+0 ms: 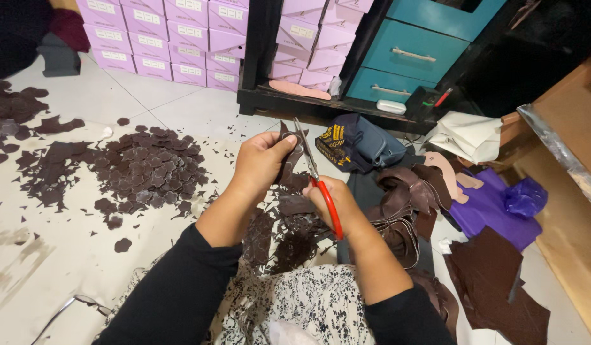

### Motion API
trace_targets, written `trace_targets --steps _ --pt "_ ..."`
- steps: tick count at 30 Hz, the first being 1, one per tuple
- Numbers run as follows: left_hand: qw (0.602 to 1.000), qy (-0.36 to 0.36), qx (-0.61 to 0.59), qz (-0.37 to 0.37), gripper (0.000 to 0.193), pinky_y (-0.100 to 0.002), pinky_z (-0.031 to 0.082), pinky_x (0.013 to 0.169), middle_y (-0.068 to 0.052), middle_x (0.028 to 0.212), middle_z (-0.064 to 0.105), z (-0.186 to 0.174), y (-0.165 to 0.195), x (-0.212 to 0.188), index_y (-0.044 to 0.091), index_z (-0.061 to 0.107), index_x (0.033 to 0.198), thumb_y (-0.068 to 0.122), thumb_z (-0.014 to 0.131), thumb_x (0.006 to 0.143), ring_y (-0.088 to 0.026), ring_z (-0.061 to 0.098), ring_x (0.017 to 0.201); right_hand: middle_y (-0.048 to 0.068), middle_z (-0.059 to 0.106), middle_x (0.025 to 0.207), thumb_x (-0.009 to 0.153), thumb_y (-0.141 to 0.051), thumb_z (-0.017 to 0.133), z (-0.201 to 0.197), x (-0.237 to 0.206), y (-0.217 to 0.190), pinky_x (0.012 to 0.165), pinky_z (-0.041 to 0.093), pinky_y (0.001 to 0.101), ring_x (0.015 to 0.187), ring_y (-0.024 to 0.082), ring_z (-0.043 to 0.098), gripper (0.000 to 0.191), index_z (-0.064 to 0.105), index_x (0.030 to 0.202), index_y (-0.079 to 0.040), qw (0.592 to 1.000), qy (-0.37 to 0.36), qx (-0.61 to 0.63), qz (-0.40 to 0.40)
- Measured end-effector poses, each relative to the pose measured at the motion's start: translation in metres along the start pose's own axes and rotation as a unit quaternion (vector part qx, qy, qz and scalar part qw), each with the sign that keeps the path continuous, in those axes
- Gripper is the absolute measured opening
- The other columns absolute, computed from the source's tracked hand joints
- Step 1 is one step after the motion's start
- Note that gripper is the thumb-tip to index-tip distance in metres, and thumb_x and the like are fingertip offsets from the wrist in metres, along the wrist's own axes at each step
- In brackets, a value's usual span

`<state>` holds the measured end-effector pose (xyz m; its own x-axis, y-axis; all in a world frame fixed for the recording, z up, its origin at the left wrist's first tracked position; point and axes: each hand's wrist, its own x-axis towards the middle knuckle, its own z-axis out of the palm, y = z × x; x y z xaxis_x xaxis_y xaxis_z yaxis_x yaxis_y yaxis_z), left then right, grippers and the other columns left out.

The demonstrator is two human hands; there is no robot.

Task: The person uses red-handled scissors to cut flower-shaped pieces from a dark brown sheet of material. The cut pieces are dropped onto a growing pile on the floor, while the remaining sheet is repositioned for the next cut.

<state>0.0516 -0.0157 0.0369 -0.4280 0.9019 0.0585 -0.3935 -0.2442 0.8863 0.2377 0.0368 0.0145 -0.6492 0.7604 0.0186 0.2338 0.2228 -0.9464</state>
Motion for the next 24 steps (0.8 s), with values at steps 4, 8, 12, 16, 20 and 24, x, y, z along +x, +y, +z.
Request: trace_targets --steps 4,8,12,16,20,24 --pt "1.0 -0.019 0.019 0.008 0.016 -0.023 0.054 0.059 -0.003 0.081 0.073 -0.005 0.003 0.001 0.0 0.074 0.098 0.014 0.07 0.094 -0.007 0.064 0.064 -0.004 0.05 0.058 0.091 -0.019 0.066 -0.002 -0.001 0.0 0.045 0.037 0.0261 0.049 0.008 0.044 0.02 0.06 0.077 -0.007 1.0 -0.001 -0.024 0.007" --pt "0.999 -0.019 0.05 -0.007 0.016 -0.022 0.051 0.056 -0.002 0.079 0.072 -0.008 0.005 0.003 0.0 0.074 0.097 0.015 0.07 0.094 -0.006 0.061 0.062 -0.003 0.05 0.058 0.092 -0.019 0.065 -0.004 -0.001 0.001 0.046 0.037 0.0266 0.049 0.008 0.044 0.02 0.06 0.077 -0.007 1.0 -0.003 -0.031 0.0" --pt "0.998 -0.016 0.063 -0.009 0.016 -0.023 0.049 0.055 0.0 0.078 0.072 -0.013 -0.003 0.007 0.001 0.075 0.097 0.016 0.071 0.093 -0.006 0.06 0.061 -0.004 0.051 0.06 0.092 -0.019 0.065 -0.005 0.0 0.004 0.048 0.039 0.0262 0.053 0.006 0.045 0.02 0.061 0.077 -0.006 0.998 0.004 -0.063 -0.022" --pt "0.998 -0.018 0.066 0.007 0.035 -0.026 0.053 0.065 -0.008 0.09 0.071 -0.016 -0.02 0.017 -0.003 0.072 0.111 0.028 0.072 0.094 -0.011 0.064 0.073 -0.004 0.051 0.06 0.093 -0.019 0.069 -0.001 0.003 0.01 0.051 0.039 0.0254 0.057 0.005 0.043 0.024 0.06 0.076 -0.004 0.987 0.053 -0.135 -0.065" --pt "0.96 0.052 0.262 -0.088 0.092 -0.037 0.046 0.102 -0.024 0.137 0.057 -0.014 -0.038 0.022 -0.005 0.042 0.147 0.067 0.065 0.093 -0.028 0.057 0.125 -0.004 0.051 0.063 0.094 -0.018 0.069 0.006 0.006 0.015 0.051 0.038 0.0258 0.059 0.005 0.041 0.025 0.058 0.077 -0.003 0.985 0.099 -0.111 -0.09" --pt "0.961 -0.151 0.092 -0.212 0.111 -0.049 0.026 0.115 -0.027 0.156 0.037 0.002 -0.054 0.015 0.007 0.03 0.158 0.086 0.043 0.082 -0.035 0.032 0.149 -0.004 0.053 0.068 0.096 -0.018 0.065 0.011 0.008 0.014 0.053 0.04 0.0243 0.06 0.005 0.046 0.017 0.061 0.084 -0.006 0.989 0.112 -0.018 -0.093"
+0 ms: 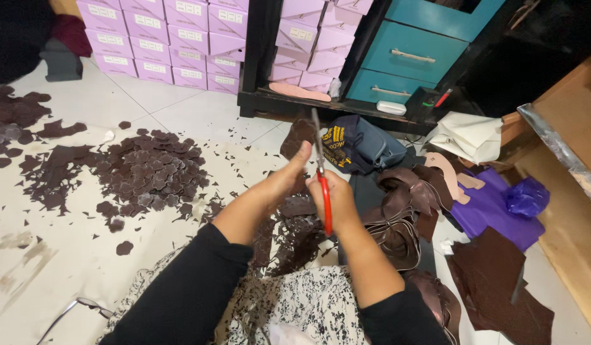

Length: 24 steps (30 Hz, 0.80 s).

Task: The person uses red-handled scissors to cut flower-shaped pieces from a dark brown sheet of material. The cut pieces are dropped onto a growing pile on the floor, while the remaining sheet is repositioned for the next cut.

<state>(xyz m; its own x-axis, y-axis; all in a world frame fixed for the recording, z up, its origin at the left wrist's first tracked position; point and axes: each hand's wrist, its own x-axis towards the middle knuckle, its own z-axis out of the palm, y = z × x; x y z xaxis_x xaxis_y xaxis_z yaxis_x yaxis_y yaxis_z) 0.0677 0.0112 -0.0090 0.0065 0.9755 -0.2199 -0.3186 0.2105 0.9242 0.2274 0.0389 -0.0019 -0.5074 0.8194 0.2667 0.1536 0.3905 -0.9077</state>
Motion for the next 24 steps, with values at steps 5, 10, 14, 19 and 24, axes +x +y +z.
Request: trace_targets --steps 5,10,14,19,24 --pt "0.98 0.05 -0.141 0.132 0.091 -0.049 0.041 0.11 -0.018 0.148 0.051 0.018 0.001 0.001 -0.001 0.054 0.145 0.069 0.061 0.087 -0.028 0.043 0.14 -0.001 0.051 0.063 0.095 -0.022 0.06 0.001 -0.007 -0.01 0.043 0.042 0.0283 0.05 0.011 0.048 0.02 0.056 0.083 -0.007 0.978 -0.028 0.148 0.145" --pt "0.924 0.118 -0.277 0.235 0.043 -0.038 0.051 0.09 -0.006 0.115 0.069 0.019 0.015 -0.012 0.008 0.065 0.117 0.03 0.08 0.084 -0.021 0.066 0.108 0.0 0.049 0.061 0.094 -0.024 0.061 0.005 -0.011 -0.021 0.041 0.04 0.0287 0.047 0.011 0.046 0.019 0.055 0.084 -0.008 0.974 -0.036 0.134 0.178" --pt "0.906 0.187 -0.298 0.236 0.03 -0.033 0.053 0.082 -0.003 0.101 0.074 0.025 0.022 -0.021 0.008 0.069 0.108 0.022 0.081 0.084 -0.018 0.071 0.094 0.001 0.051 0.06 0.094 -0.025 0.062 0.007 -0.012 -0.024 0.041 0.04 0.0284 0.046 0.011 0.048 0.02 0.058 0.085 -0.007 0.981 -0.051 0.094 0.162" --pt "0.904 0.216 -0.302 0.213 0.025 -0.029 0.055 0.077 -0.003 0.098 0.075 0.025 0.025 -0.027 0.008 0.07 0.106 0.019 0.078 0.086 -0.016 0.074 0.091 0.003 0.053 0.06 0.094 -0.027 0.061 0.014 -0.01 -0.021 0.042 0.042 0.0294 0.046 0.013 0.049 0.025 0.056 0.083 -0.005 0.975 -0.065 0.107 0.186" --pt "0.908 0.242 -0.273 0.205 0.022 -0.028 0.055 0.075 -0.004 0.096 0.076 0.031 0.024 -0.03 0.005 0.07 0.102 0.018 0.076 0.086 -0.017 0.075 0.09 0.004 0.053 0.061 0.095 -0.029 0.059 0.015 -0.008 -0.021 0.044 0.044 0.0298 0.048 0.014 0.05 0.027 0.054 0.081 -0.006 0.966 -0.077 0.167 0.183"
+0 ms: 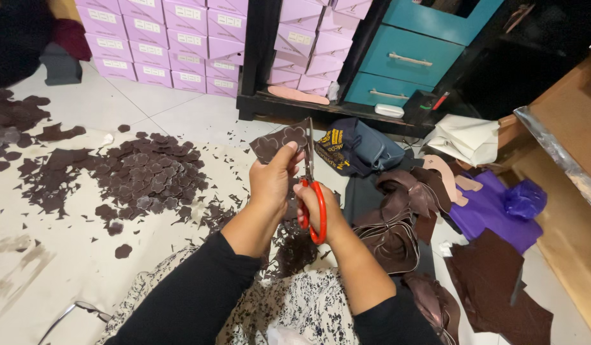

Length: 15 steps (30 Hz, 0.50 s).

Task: The person uses red-handled scissors to cut flower-shaped pieces from a dark brown sheet of material. The cut pieces are dropped onto a growing pile on the floor, while the remaining sheet is repositioned for the next cut.

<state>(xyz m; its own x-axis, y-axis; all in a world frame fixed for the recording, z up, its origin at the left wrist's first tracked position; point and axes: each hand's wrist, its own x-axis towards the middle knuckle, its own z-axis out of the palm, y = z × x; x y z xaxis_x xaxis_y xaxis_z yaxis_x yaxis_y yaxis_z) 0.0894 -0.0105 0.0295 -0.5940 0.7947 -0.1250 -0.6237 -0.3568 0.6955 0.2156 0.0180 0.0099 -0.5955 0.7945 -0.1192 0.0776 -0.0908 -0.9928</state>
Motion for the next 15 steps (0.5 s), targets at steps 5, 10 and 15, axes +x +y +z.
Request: trace_targets --steps 5,10,15 --pt "1.0 0.003 0.006 0.013 0.019 -0.027 0.054 0.071 -0.004 0.093 0.076 0.0013 0.0029 -0.0033 0.004 0.071 0.1 0.017 0.075 0.086 -0.016 0.076 0.088 0.002 0.048 0.058 0.096 -0.03 0.059 -0.0004 -0.0016 -0.0032 0.042 0.039 0.0288 0.045 0.012 0.044 0.032 0.05 0.075 -0.007 0.999 0.012 -0.029 -0.006" --pt "1.0 0.001 -0.01 0.021 0.02 -0.027 0.052 0.069 -0.004 0.093 0.076 0.0022 0.0048 -0.0032 0.004 0.071 0.1 0.017 0.075 0.086 -0.017 0.075 0.087 0.001 0.046 0.056 0.095 -0.026 0.058 -0.0003 -0.0044 -0.0049 0.04 0.036 0.0282 0.043 0.011 0.042 0.032 0.048 0.072 -0.007 0.999 0.005 -0.041 -0.035" --pt "1.0 0.007 -0.002 0.028 0.02 -0.026 0.052 0.069 -0.003 0.094 0.076 0.001 0.0082 -0.0031 0.006 0.07 0.101 0.017 0.076 0.085 -0.015 0.076 0.087 0.0 0.047 0.056 0.094 -0.024 0.06 0.0018 -0.0047 -0.0078 0.038 0.035 0.0283 0.041 0.011 0.04 0.029 0.049 0.073 -0.007 0.999 0.013 -0.043 -0.03"
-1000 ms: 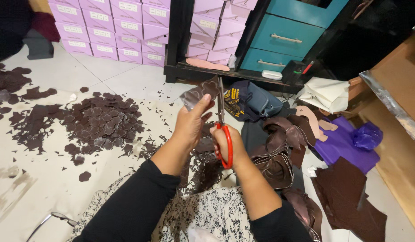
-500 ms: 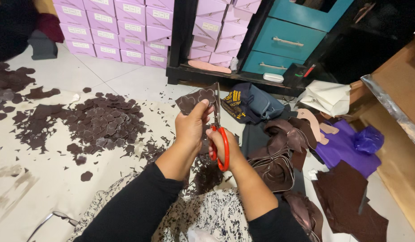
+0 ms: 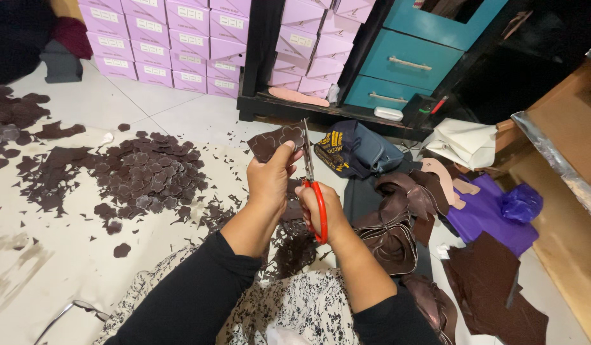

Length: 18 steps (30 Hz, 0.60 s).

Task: The person uses red-handled scissors to cut flower-shaped pieces from a dark brown sheet of material. The cut pieces are dropped onto a growing pile on the floor, while the remaining sheet is repositioned for the next cut.

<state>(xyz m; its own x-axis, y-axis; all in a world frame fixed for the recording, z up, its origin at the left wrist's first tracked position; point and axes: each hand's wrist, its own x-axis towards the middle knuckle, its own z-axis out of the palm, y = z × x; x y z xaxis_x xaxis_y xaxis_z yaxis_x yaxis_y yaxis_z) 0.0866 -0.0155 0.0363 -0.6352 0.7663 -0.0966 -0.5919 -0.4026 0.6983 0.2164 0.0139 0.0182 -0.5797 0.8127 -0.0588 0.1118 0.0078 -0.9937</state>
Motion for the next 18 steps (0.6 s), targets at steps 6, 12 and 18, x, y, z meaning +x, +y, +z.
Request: trace_targets --steps 6,12,18 --pt "0.999 0.005 0.029 0.019 0.021 -0.027 0.053 0.069 -0.002 0.092 0.076 0.001 0.003 -0.001 0.008 0.069 0.101 0.014 0.078 0.083 -0.014 0.075 0.083 0.001 0.05 0.055 0.093 -0.025 0.059 -0.003 -0.001 -0.001 0.038 0.037 0.0278 0.041 0.011 0.045 0.024 0.053 0.077 -0.009 0.999 -0.009 -0.039 0.021" --pt "0.998 0.009 0.049 0.028 0.021 -0.028 0.051 0.067 -0.002 0.091 0.076 -0.001 0.002 -0.002 0.007 0.07 0.099 0.016 0.078 0.082 -0.013 0.075 0.082 0.0 0.051 0.056 0.095 -0.026 0.06 -0.006 0.003 0.005 0.04 0.039 0.0281 0.042 0.011 0.047 0.025 0.055 0.079 -0.007 0.998 -0.026 -0.056 -0.016" --pt "0.999 0.013 0.021 0.025 0.021 -0.028 0.054 0.069 -0.005 0.092 0.075 -0.001 -0.003 -0.001 0.003 0.069 0.099 0.011 0.078 0.082 -0.014 0.074 0.082 0.001 0.05 0.052 0.093 -0.026 0.06 -0.003 0.007 0.012 0.037 0.036 0.0287 0.038 0.012 0.045 0.022 0.059 0.082 -0.007 0.998 0.002 -0.06 -0.001"
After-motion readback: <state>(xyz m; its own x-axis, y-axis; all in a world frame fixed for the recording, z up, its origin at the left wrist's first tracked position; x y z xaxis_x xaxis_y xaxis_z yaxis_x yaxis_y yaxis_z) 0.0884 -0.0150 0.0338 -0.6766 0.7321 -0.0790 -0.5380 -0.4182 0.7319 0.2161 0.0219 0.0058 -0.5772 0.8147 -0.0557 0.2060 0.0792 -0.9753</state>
